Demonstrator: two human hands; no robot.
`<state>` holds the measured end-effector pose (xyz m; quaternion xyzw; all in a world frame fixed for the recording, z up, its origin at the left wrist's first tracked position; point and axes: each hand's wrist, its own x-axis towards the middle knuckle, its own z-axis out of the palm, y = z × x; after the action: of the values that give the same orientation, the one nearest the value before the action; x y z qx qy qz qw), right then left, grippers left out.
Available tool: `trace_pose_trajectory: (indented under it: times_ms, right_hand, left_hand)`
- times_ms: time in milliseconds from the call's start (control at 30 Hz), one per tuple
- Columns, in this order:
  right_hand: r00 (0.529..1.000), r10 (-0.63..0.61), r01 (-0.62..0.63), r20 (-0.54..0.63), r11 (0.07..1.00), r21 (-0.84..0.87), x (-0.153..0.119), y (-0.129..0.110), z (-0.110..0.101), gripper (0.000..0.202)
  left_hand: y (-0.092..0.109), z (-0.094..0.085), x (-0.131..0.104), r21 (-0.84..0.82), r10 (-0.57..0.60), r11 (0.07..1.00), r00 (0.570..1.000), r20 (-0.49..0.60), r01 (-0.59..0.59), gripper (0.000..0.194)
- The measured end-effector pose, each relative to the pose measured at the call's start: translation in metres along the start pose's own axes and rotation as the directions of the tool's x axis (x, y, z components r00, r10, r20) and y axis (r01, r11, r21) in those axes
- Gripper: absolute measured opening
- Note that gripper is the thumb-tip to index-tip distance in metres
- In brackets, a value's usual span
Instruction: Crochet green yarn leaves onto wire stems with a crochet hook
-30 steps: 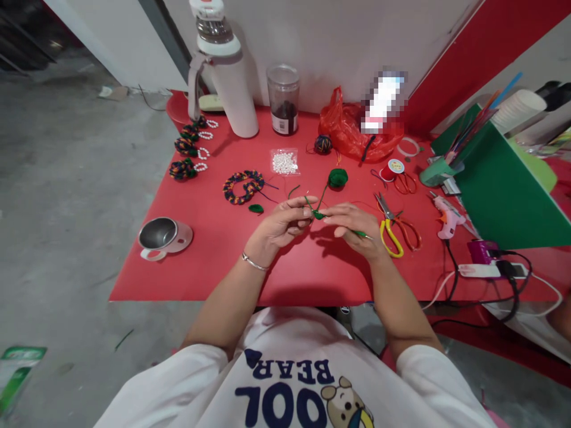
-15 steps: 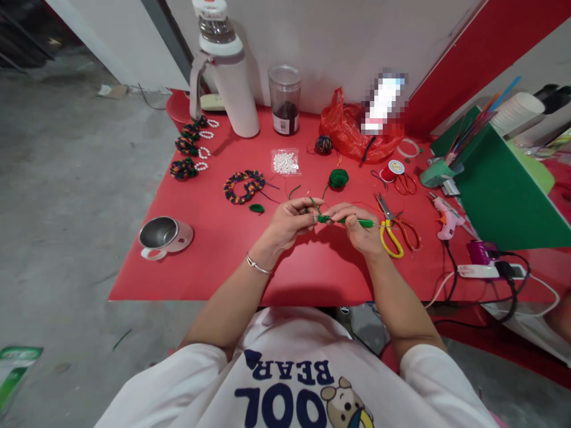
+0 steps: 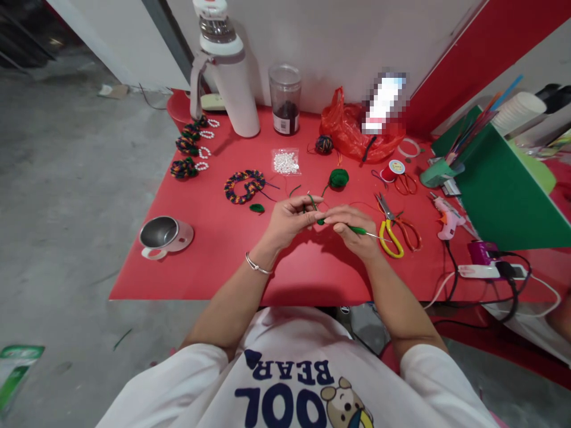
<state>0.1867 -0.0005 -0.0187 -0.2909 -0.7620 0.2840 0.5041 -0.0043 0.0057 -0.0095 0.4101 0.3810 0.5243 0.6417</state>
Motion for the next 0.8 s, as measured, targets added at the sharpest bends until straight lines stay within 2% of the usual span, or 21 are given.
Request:
trace_pose_trajectory:
  times_ms: [133, 233, 367, 500, 567, 667, 733, 800]
  right_hand:
    - [0.997, -0.081, 0.08, -0.02, 0.995, -0.067, -0.003, 0.002, 0.003, 0.023]
    - [0.984, -0.18, 0.176, -0.004, 0.966, -0.191, -0.006, 0.005, 0.005, 0.023]
    - [0.966, -0.259, 0.247, 0.029, 0.873, -0.421, -0.01, 0.008, 0.008, 0.024]
    - [0.951, -0.307, 0.231, -0.035, 0.782, -0.579, -0.014, 0.013, 0.012, 0.028]
    - [0.942, -0.331, 0.245, -0.056, 0.791, -0.561, -0.015, 0.016, 0.012, 0.035]
    - [0.944, -0.326, 0.28, -0.047, 0.869, -0.409, -0.017, 0.02, 0.008, 0.047]
    - [0.949, -0.311, 0.285, -0.041, 0.909, -0.305, -0.016, 0.023, 0.004, 0.045]
    - [0.952, -0.303, 0.283, -0.039, 0.924, -0.257, -0.014, 0.024, 0.001, 0.04]
  left_hand:
    - [0.0, -0.002, 0.002, -0.011, 0.009, 1.0, 1.0, -0.017, -0.009, 0.056]
    - [-0.001, -0.005, 0.002, -0.024, -0.02, 1.0, 1.0, -0.022, 0.019, 0.063]
    - [-0.006, 0.0, 0.001, -0.019, 0.003, 1.0, 0.996, -0.086, -0.004, 0.072]
    - [-0.013, 0.013, -0.003, -0.09, 0.023, 0.995, 0.989, -0.145, -0.036, 0.071]
    - [-0.016, 0.017, -0.005, -0.19, -0.03, 0.982, 0.991, -0.127, 0.005, 0.07]
    - [-0.017, 0.014, -0.006, -0.345, -0.167, 0.924, 0.986, 0.021, 0.164, 0.065]
    - [-0.015, 0.008, -0.006, -0.382, -0.232, 0.886, 0.965, 0.125, 0.263, 0.062]
    - [-0.012, 0.004, -0.005, -0.379, -0.259, 0.873, 0.95, 0.175, 0.307, 0.061]
